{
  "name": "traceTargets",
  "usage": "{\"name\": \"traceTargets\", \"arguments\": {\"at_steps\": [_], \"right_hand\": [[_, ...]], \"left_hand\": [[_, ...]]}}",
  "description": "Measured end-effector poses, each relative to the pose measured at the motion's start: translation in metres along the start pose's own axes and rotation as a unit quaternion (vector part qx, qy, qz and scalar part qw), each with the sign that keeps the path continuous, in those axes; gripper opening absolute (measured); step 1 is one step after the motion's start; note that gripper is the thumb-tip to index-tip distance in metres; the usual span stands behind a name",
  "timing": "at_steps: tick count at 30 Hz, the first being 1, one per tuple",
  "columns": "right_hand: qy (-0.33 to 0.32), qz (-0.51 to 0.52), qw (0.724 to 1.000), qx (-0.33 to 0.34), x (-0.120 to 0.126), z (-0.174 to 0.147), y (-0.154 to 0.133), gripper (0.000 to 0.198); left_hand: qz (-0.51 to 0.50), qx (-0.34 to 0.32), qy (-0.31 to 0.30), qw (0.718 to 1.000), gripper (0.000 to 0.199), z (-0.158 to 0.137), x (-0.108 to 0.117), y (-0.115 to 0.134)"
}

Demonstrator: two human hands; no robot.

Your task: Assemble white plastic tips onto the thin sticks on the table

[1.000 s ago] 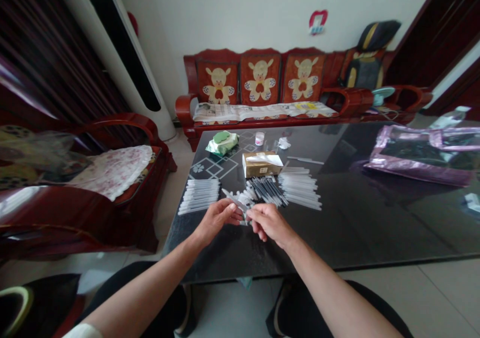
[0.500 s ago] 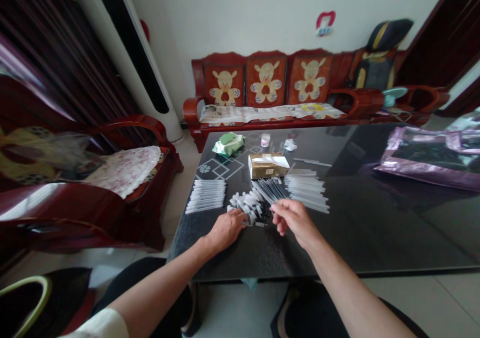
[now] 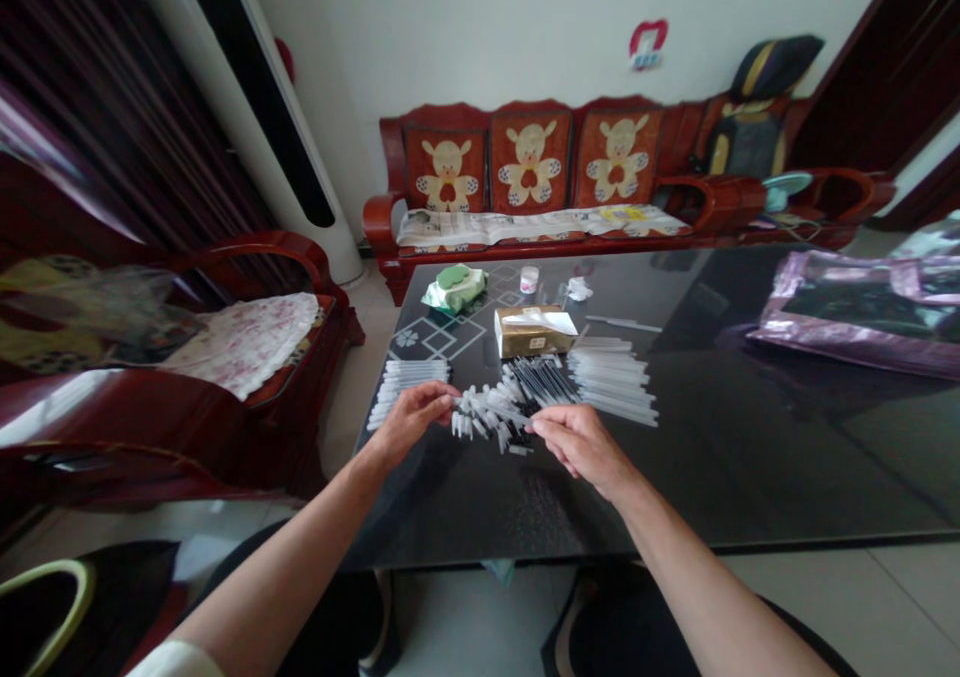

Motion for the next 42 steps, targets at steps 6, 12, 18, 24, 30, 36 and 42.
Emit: {"name": "traceTargets", "arguments": {"at_steps": [6, 12, 18, 24, 30, 36, 42], "right_hand": [[-0.014, -0.007, 1.0, -0.004, -0.006, 0.001, 0.003, 0.037], [-0.024, -0.016, 1.0, -0.004, -0.009, 0.003, 0.002, 0.036], [0.007, -0.089, 0.995, 0.053, -0.023, 0.002, -0.007, 0.031], [0.046, -0.198, 0.966, 0.159, -0.049, -0.002, -0.016, 0.03], [0.113, -0.29, 0.932, 0.185, -0.066, -0.003, -0.016, 0.026], [0.165, -0.392, 0.878, 0.219, -0.082, -0.005, -0.019, 0.028], [0.159, -0.379, 0.883, 0.226, -0.088, -0.004, -0.022, 0.03]], "left_hand": [[-0.035, 0.02, -0.011, 0.999, 0.027, -0.003, -0.007, 0.001], [-0.036, 0.024, -0.034, 0.998, 0.029, -0.004, -0.012, 0.0], [-0.089, 0.049, -0.035, 0.994, 0.033, -0.01, -0.024, -0.01], [-0.222, 0.104, 0.04, 0.969, 0.037, -0.014, -0.031, -0.022], [-0.277, 0.161, 0.087, 0.943, 0.04, -0.016, -0.034, -0.022], [-0.308, 0.161, 0.16, 0.924, 0.036, -0.02, -0.042, -0.023], [-0.326, 0.124, 0.179, 0.92, 0.034, -0.021, -0.043, -0.02]]}}
Point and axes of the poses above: each hand's wrist, its own z-axis towards the middle knuckle, its own x-axis out of the back of the hand, y = z × x, the point moved 2 cm from there along z, towards the middle knuckle, and after that the axes turned 9 degrees about -x, right-handed, at the moved point
